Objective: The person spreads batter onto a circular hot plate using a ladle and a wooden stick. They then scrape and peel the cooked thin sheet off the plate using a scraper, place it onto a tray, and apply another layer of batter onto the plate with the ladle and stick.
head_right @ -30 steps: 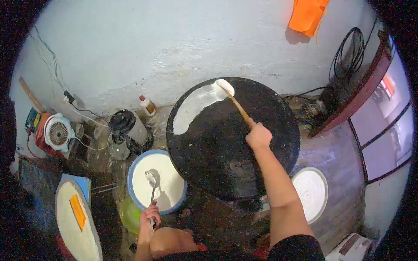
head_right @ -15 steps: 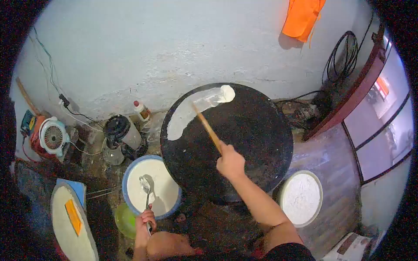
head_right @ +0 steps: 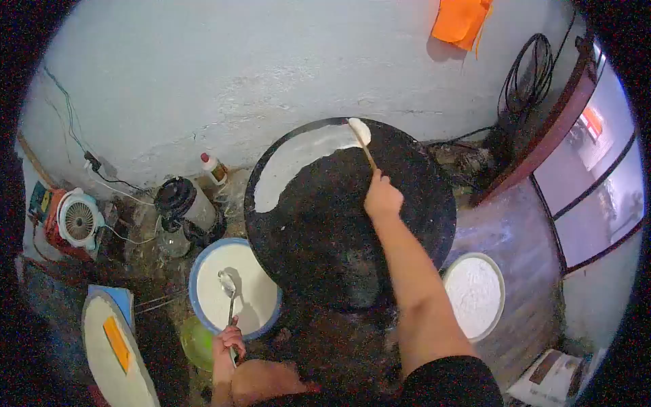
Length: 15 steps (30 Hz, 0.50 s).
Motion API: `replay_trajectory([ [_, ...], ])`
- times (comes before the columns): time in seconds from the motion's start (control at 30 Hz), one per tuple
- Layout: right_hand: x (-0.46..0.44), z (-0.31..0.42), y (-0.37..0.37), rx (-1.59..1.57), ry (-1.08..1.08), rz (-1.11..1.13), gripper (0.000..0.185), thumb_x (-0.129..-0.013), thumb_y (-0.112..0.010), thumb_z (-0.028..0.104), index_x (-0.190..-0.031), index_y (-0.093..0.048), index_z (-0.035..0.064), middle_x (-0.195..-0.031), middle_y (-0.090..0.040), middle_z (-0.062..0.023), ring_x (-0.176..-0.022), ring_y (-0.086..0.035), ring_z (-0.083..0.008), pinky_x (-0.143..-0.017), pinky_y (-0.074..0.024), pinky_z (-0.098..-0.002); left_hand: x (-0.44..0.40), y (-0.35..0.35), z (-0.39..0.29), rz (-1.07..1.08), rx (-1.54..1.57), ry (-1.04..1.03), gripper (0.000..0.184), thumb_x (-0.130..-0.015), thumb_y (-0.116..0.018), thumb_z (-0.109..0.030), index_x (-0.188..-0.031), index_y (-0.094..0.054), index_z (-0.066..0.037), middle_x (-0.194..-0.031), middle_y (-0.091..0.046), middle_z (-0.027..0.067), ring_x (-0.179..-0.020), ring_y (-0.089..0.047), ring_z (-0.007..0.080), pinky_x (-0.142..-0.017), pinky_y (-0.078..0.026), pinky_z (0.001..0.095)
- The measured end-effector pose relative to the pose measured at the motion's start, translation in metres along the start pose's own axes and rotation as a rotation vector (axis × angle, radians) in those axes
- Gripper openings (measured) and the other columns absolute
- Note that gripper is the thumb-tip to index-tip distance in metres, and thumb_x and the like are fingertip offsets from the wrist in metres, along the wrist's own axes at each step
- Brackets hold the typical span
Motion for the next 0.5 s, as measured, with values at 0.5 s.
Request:
replay_trajectory([
  [0.5, 0.071, -0.035, 0.026, -0.114, -0.161, 0.019, 0.062, -0.068, -0.059, 0.011, -0.124, -0.031, 0.0071, -0.098, -0.05, -0.0167, -0.08, -0.059, -0.0324, -0.066, -0.0488, -0.0411, -0.013, 0.01, -0.01, 0.017, 0.085, 0.039, 0.023, -0.084, -0.041, -0.005, -0.104, -0.052, -0.002, -0.061, -0.041, -0.0017, -0.045, -0.036, 0.0054, -0.039, -0.035, 0.018],
])
Point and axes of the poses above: each hand's wrist, its own x-axis away from the middle knuckle, its own y-axis out of the back of the hand, z = x × y, the point moved 6 cm from there along -x, towards the middle knuckle
